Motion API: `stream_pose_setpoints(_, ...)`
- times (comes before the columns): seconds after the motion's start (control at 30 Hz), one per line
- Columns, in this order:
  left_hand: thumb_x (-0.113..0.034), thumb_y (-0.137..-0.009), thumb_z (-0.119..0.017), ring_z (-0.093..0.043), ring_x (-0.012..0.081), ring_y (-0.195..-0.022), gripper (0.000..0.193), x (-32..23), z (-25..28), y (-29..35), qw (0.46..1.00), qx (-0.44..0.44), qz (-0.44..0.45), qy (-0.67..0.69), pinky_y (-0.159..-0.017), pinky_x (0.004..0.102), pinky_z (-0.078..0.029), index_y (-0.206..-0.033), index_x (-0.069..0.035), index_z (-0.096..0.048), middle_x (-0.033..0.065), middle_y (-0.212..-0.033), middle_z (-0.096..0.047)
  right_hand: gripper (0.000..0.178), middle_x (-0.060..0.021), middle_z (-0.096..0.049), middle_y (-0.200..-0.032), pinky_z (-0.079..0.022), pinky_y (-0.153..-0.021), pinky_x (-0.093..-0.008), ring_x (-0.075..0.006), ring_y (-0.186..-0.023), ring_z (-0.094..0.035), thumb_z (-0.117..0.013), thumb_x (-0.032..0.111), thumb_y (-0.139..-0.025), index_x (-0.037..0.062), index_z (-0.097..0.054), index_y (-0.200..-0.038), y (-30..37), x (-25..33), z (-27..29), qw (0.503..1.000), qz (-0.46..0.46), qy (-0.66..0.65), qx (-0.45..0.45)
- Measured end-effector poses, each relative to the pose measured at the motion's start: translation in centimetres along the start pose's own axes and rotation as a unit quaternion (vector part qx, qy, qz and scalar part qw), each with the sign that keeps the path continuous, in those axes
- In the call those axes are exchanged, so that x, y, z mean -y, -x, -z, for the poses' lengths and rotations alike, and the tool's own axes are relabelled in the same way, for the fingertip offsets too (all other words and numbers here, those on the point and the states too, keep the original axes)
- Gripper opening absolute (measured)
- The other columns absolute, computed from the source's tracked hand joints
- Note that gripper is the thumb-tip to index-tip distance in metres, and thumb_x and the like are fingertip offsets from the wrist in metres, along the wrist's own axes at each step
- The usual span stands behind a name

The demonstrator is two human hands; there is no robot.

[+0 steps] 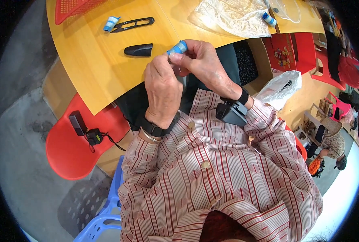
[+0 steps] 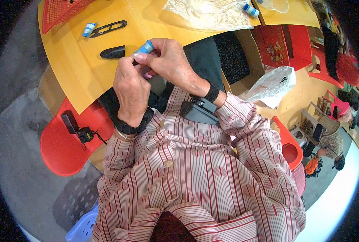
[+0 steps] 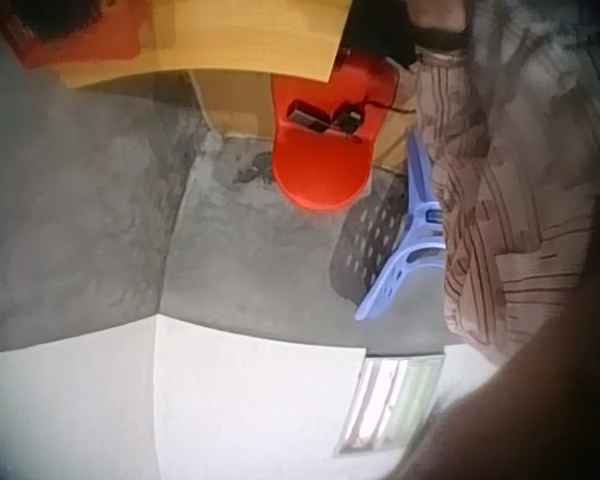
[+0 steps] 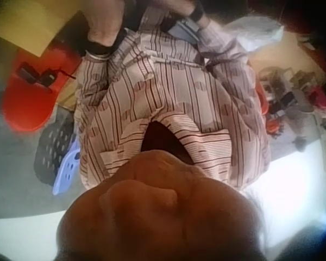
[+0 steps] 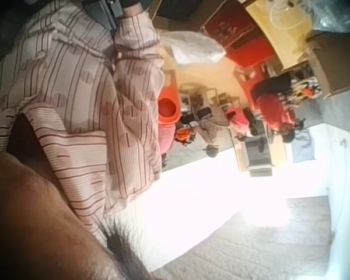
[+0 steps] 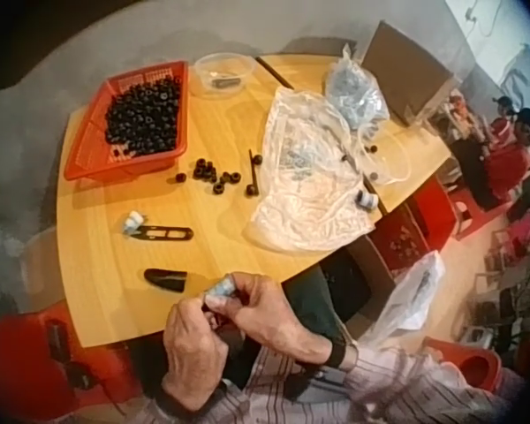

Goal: The person assembles small components by picking up black plastic pieces from the table and inserting small parts into them by hand.

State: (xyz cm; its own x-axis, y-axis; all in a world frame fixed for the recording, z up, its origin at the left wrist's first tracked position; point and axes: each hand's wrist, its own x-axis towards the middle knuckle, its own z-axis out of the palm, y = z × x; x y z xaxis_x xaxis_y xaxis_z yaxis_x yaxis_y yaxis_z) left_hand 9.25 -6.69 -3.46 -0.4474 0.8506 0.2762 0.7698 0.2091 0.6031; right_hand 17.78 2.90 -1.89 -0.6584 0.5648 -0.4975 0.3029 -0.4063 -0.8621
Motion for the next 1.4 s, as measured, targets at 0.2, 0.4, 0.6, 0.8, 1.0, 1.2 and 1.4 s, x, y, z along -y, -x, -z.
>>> stream_pose_setpoints(0.2, 0.004, -0.074, -0.058, -0.051, 0.0347, -0.073, 0.022, -0.6, 0.6, -0.3, 0.998, 0.033, 0.045, 0.005, -0.064, 0.0418, -0.042, -0.092, 0.0, -0.045, 0.0168, -0.078, -0.049, 0.012, 0.0017, -0.06, -0.073, -0.046, -0.057, -0.0176, -0.0028, -0.062, -0.052, -0.063, 0.015, -0.086, 0.0037, -0.062, -0.086, 0.1, 0.6, 0.2, 0.998, -0.03, -0.053, 0.022)
stream_pose_setpoints(0.4, 0.002, -0.076, -0.057, -0.051, 0.0346, -0.073, 0.02, -0.5, 0.1, -0.2, 0.998, 0.031, 0.046, 0.008, -0.063, 0.0418, -0.042, -0.093, 0.0, -0.045, 0.0172, -0.077, -0.049, 0.014, 0.0014, -0.06, -0.071, -0.045, -0.054, -0.0174, -0.0031, -0.061, -0.052, -0.062, 0.016, -0.086, 0.0024, -0.061, -0.086, -0.1, -0.4, 0.1, 1.0, 0.004, 0.006, -0.002)
stream_pose_setpoints(0.6, -0.003, -0.082, -0.057, -0.058, 0.0346, -0.067, 0.019, -0.1, -0.1, -0.2, 0.997, 0.006, 0.082, 0.013, -0.06, 0.0415, -0.045, -0.098, 0.0, -0.047, 0.0181, -0.072, -0.057, 0.012, 0.0007, -0.058, -0.069, -0.042, -0.052, -0.0184, -0.0039, -0.059, -0.052, -0.061, 0.014, -0.086, 0.0018, -0.06, -0.084, -0.3, -0.4, -0.4, 0.992, 0.021, 0.116, -0.036)
stream_pose_setpoints(0.8, -0.003, -0.083, -0.057, -0.061, 0.0322, -0.063, 0.018, 0.1, -0.3, -0.4, 0.993, 0.031, 0.108, 0.035, -0.055, 0.0393, -0.047, -0.097, 0.0, -0.047, 0.0183, -0.072, -0.059, 0.012, 0.0007, -0.057, -0.067, -0.04, -0.05, -0.0182, -0.0041, -0.058, -0.05, -0.061, 0.013, -0.085, 0.0021, -0.059, -0.082, -0.5, -0.8, -0.1, 0.998, 0.017, 0.04, -0.042)
stream_pose_setpoints(1.0, 0.001, -0.083, -0.055, -0.062, 0.0264, -0.062, 0.015, 0.2, 0.3, -0.8, 0.989, 0.055, 0.107, 0.088, -0.053, 0.0353, -0.048, -0.096, 0.001, -0.047, 0.0154, -0.07, -0.059, 0.015, -0.0024, -0.061, -0.066, -0.043, -0.046, -0.0182, -0.0065, -0.054, -0.056, -0.065, 0.015, -0.083, 0.0004, -0.062, -0.08, -0.4, 0.7, 1.0, 0.999, -0.02, -0.047, 0.011)
stream_pose_setpoints(1.2, 0.004, -0.076, -0.058, -0.059, 0.0353, -0.074, 0.022, 0.1, 1.6, -0.7, 0.983, 0.083, 0.084, 0.144, -0.063, 0.0415, -0.046, -0.094, -0.001, -0.047, 0.0172, -0.079, -0.059, 0.015, -0.0031, -0.063, -0.072, -0.047, -0.049, -0.0177, -0.0075, -0.06, -0.059, -0.066, 0.016, -0.083, 0.0013, -0.062, -0.084, 0.3, 1.3, 1.5, 0.994, -0.087, -0.058, 0.044)
stream_pose_setpoints(1.4, 0.001, -0.085, -0.053, -0.064, 0.0271, -0.064, 0.012, 0.5, 2.5, -0.4, 0.989, 0.086, 0.011, 0.124, -0.057, 0.0344, -0.049, -0.095, 0.002, -0.047, 0.0165, -0.074, -0.06, 0.02, -0.0035, -0.064, -0.081, -0.051, -0.053, -0.0174, -0.0087, -0.069, -0.063, -0.066, 0.016, -0.083, 0.0019, -0.062, -0.096, 0.4, 0.8, 2.2, 0.984, -0.074, -0.095, 0.131)
